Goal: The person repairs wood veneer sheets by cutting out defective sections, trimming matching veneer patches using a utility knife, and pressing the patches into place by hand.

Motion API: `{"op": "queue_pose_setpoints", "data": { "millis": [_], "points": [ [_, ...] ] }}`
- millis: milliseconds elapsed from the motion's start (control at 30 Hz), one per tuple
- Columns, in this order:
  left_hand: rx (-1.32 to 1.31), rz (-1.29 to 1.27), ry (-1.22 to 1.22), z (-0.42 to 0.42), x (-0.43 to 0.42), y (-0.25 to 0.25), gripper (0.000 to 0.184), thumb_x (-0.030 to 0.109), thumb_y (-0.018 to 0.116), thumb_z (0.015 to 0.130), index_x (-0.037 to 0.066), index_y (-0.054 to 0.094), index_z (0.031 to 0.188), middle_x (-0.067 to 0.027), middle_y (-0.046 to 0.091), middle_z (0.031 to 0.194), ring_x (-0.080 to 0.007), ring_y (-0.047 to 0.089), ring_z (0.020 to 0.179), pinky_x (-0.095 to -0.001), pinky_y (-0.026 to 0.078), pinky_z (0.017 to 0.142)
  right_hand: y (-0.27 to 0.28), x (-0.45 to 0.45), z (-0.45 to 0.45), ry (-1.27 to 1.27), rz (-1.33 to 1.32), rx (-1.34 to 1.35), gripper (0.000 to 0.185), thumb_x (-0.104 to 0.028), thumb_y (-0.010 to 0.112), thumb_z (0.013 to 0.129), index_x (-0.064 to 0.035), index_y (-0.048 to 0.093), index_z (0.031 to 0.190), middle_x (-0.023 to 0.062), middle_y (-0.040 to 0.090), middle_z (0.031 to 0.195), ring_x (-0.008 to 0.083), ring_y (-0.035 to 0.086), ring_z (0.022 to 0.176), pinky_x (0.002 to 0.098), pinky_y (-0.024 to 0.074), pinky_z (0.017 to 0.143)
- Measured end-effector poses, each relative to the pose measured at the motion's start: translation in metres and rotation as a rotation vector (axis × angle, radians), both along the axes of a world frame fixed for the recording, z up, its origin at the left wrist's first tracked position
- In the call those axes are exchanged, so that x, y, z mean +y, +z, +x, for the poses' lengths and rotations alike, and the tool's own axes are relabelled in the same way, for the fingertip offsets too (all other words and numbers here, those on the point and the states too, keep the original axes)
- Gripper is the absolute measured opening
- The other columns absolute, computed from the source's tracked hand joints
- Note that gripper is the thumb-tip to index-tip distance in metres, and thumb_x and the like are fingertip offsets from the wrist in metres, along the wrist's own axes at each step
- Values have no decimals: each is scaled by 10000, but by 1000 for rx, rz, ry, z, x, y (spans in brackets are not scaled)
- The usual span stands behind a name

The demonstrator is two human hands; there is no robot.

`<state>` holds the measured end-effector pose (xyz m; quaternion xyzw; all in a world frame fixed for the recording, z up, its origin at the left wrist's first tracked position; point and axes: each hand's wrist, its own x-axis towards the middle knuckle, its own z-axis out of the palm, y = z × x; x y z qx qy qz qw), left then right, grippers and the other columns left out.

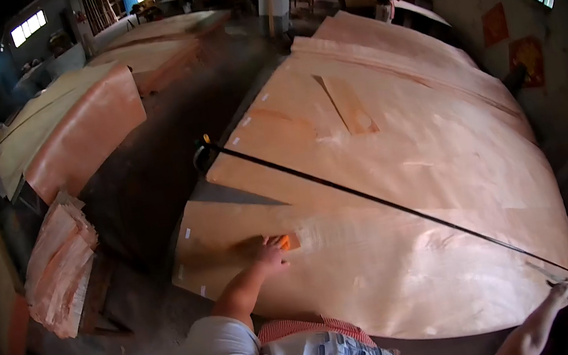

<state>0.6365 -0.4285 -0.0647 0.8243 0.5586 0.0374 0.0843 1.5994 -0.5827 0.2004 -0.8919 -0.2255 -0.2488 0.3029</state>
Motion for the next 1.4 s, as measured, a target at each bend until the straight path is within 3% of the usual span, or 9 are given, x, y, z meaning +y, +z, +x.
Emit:
{"op": "queue_pose_setpoints", "data": {
  "millis": [167, 267, 433, 500, 567, 833, 1033, 1167, 1400],
  "points": [
    [-43, -67, -1, 2, -1, 9, 570, 365, 560, 706, 28, 505, 1162, -145, 348, 1333, -280, 264, 1264, -436, 161, 1054, -72, 35, -119, 590, 540, 810, 279, -238, 505, 844, -71, 557, 1062, -15, 453, 732, 70, 355, 525, 223, 297, 460],
    [-184, -78, 43, 3, -4, 13, 572, 355, 580, 717, 15, 492, 1169, -159, 315, 1351, -300, 304, 1242, -354, 326, 985, -83, 33, -205, 688, 399, 961, 241, -215, 552, 833, -93, 576, 1040, -58, 417, 618, 16, 302, 407, 170, 248, 353],
    [-297, -124, 59, 1, -1, -11, 611, 363, 597, 716, -26, 472, 1171, -204, 310, 1339, -317, 302, 1240, -360, 316, 991, -85, 15, -346, 632, 159, 1211, 166, -196, 556, 839, -88, 565, 964, -69, 408, 606, 10, 288, 406, 162, 195, 349],
    [-328, -92, -2, 0, -1, -5, 642, 381, 594, 728, -53, 453, 1181, -209, 292, 1349, -323, 271, 1257, -343, 261, 1025, -81, 5, -393, 810, 244, 1427, 142, -191, 562, 834, -78, 546, 919, -70, 398, 583, 4, 274, 405, 162, 179, 351],
    [-181, 11, -73, -1, -1, 4, 634, 346, 595, 758, -35, 403, 1228, -188, 267, 1367, -319, 308, 1236, -332, 315, 987, -80, 1, -431, 757, 233, 1457, 131, -175, 557, 833, -72, 533, 910, -73, 374, 554, -1, 262, 404, 159, 167, 356],
    [-322, -90, -137, -5, 4, 3, 634, 361, 565, 777, -39, 392, 1238, -190, 250, 1371, -318, 232, 1274, -365, 237, 1034, -80, 3, -559, 747, 161, 1662, 189, -145, 520, 851, -10, 540, 982, -50, 419, 572, -8, 288, 423, 147, 191, 374],
    [-289, -13, -331, -6, 11, 13, 602, 334, 572, 766, -46, 422, 1209, -205, 315, 1329, -321, 255, 1262, -424, 170, 1054, -95, 35, -639, 1074, -204, 1841, 326, -175, 563, 838, 14, 493, 1095, -4, 474, 627, 21, 334, 472, 160, 224, 413],
    [-332, -17, -334, -8, 12, 8, 568, 316, 551, 788, -35, 416, 1214, -202, 323, 1322, -324, 250, 1262, -434, 169, 1048, -144, 82, -709, 960, -563, 1775, 196, -211, 568, 829, -19, 566, 869, -5, 503, 584, 17, 377, 464, 174, 252, 405],
    [-421, -3, -329, -7, 16, 12, 496, 252, 580, 776, -45, 467, 1157, -211, 370, 1284, -330, 313, 1226, -431, 213, 1033, -235, 156, -791, 1039, -424, 1436, 228, -244, 568, 818, -34, 596, 735, -12, 520, 575, 49, 404, 445, 202, 298, 418]
  ]
}}
